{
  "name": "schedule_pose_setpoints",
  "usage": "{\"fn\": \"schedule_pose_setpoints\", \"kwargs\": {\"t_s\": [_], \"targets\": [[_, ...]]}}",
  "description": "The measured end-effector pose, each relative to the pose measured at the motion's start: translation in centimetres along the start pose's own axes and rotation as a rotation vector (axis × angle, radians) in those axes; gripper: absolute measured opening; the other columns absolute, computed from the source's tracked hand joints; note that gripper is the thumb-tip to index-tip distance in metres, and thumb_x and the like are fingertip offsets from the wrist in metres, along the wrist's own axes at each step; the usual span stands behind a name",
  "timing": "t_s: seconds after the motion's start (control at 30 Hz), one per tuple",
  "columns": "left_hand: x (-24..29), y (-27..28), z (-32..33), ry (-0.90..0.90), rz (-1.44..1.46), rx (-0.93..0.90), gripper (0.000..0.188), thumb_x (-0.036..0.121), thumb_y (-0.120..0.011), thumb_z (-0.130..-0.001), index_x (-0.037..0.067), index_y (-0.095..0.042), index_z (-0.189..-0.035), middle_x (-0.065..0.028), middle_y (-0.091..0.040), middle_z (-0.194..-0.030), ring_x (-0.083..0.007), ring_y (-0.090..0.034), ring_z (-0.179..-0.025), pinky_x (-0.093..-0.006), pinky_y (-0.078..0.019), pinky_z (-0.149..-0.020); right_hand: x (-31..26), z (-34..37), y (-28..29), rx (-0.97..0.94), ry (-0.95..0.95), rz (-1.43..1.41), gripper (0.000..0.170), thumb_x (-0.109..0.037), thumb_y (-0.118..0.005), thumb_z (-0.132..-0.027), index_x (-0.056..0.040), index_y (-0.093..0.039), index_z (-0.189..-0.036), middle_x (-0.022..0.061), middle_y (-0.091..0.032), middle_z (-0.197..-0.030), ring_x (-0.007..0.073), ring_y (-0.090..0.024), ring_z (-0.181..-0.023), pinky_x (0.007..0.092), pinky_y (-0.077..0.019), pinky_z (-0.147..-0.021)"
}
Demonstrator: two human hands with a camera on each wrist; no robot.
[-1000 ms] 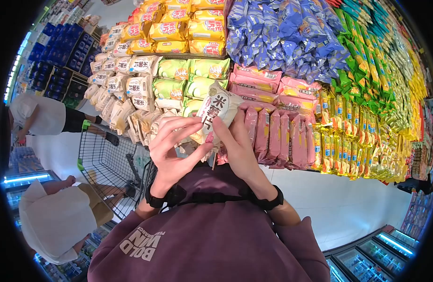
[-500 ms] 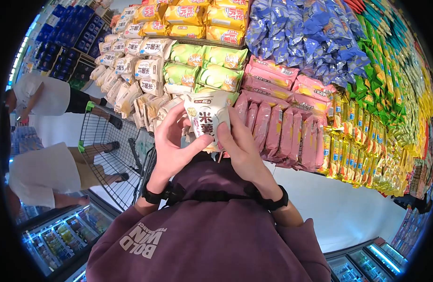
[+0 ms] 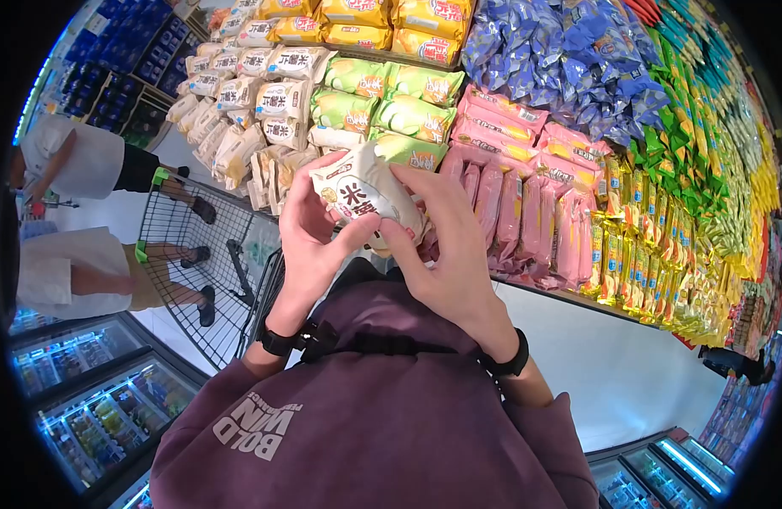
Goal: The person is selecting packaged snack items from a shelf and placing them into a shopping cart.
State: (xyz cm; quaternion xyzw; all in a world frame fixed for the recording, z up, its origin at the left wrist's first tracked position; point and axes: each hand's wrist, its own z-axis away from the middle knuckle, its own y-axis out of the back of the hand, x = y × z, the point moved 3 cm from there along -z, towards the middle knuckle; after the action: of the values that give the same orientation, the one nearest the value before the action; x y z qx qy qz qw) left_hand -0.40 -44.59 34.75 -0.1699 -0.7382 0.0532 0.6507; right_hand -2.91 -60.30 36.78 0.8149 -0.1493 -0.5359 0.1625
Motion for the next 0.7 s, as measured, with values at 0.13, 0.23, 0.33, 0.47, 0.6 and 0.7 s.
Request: {"fn": "schedule_pose_setpoints", "kwargs": {"t_s": [0.13,0.23,0.33,0.47,0.6,0.7], "targets": [[0.0,2.0,1.3,0.037,0.037,0.015,0.064,-0.005,-0.078,-0.073,-0.003,-0.044,-0.127,-0.0123,-0.061,-0.115,-0.0163,-0.064,-0.102,-0.0301,-0.0546,-0.087,-2.6,0.1,-1.7,-0.063,0.141,0.121,0.062,-0.010,-0.076,-0.075,-0.0028,-0.051,-0.131,0.0169,-0.058,-0.117,0.0336,-0.058,-0.105,0.0393,-0.0477,-0.088],[0.8,3.9,2.8,0.110,0.045,0.065,0.063,-0.004,-0.080,-0.072,-0.003,-0.046,-0.124,-0.0110,-0.061,-0.111,-0.0147,-0.064,-0.100,-0.0296,-0.0551,-0.085,-3.5,0.6,-4.4,-0.138,0.117,0.204,0.068,-0.010,-0.077,-0.071,-0.0044,-0.050,-0.133,0.0169,-0.059,-0.115,0.0342,-0.058,-0.105,0.0409,-0.0480,-0.089],[1.1,6.7,4.9,0.143,-0.041,0.129,0.052,-0.001,-0.078,-0.077,-0.003,-0.049,-0.120,-0.0092,-0.061,-0.107,-0.0115,-0.063,-0.095,-0.0252,-0.0534,-0.078,-3.1,1.2,-7.9,-0.213,0.057,0.209,0.070,-0.014,-0.078,-0.070,-0.0041,-0.048,-0.133,0.0180,-0.060,-0.112,0.0349,-0.061,-0.102,0.0414,-0.0501,-0.085],[1.2,14.0,8.7,0.172,-0.164,0.253,0.031,0.013,-0.064,-0.093,-0.003,-0.054,-0.116,-0.0071,-0.063,-0.102,-0.0099,-0.060,-0.087,-0.0247,-0.0496,-0.078,-3.6,1.6,-13.0,-0.363,-0.069,0.146,0.066,-0.021,-0.076,-0.075,-0.0012,-0.046,-0.131,0.0205,-0.063,-0.109,0.0377,-0.064,-0.096,0.0421,-0.0518,-0.081],[0.7,23.8,11.0,0.225,-0.650,0.437,0.029,0.024,-0.058,-0.096,-0.004,-0.062,-0.105,-0.0079,-0.067,-0.090,-0.0130,-0.062,-0.081,-0.0274,-0.0495,-0.073,-4.0,1.2,-17.6,-0.499,-0.051,0.173,0.062,-0.031,-0.071,-0.082,0.0008,-0.046,-0.129,0.0224,-0.064,-0.106,0.0401,-0.064,-0.095,0.0445,-0.0516,-0.080],[-3.8,31.4,11.5,0.301,-1.042,0.338,0.039,0.036,-0.069,-0.084,-0.001,-0.066,-0.095,-0.0152,-0.070,-0.085,-0.0285,-0.067,-0.072,-0.0377,-0.0522,-0.065,-4.2,0.2,-21.8,-0.563,0.000,0.239,0.058,-0.036,-0.066,-0.084,0.0025,-0.047,-0.123,0.0241,-0.064,-0.101,0.0406,-0.064,-0.094,0.0460,-0.0518,-0.079]]}}
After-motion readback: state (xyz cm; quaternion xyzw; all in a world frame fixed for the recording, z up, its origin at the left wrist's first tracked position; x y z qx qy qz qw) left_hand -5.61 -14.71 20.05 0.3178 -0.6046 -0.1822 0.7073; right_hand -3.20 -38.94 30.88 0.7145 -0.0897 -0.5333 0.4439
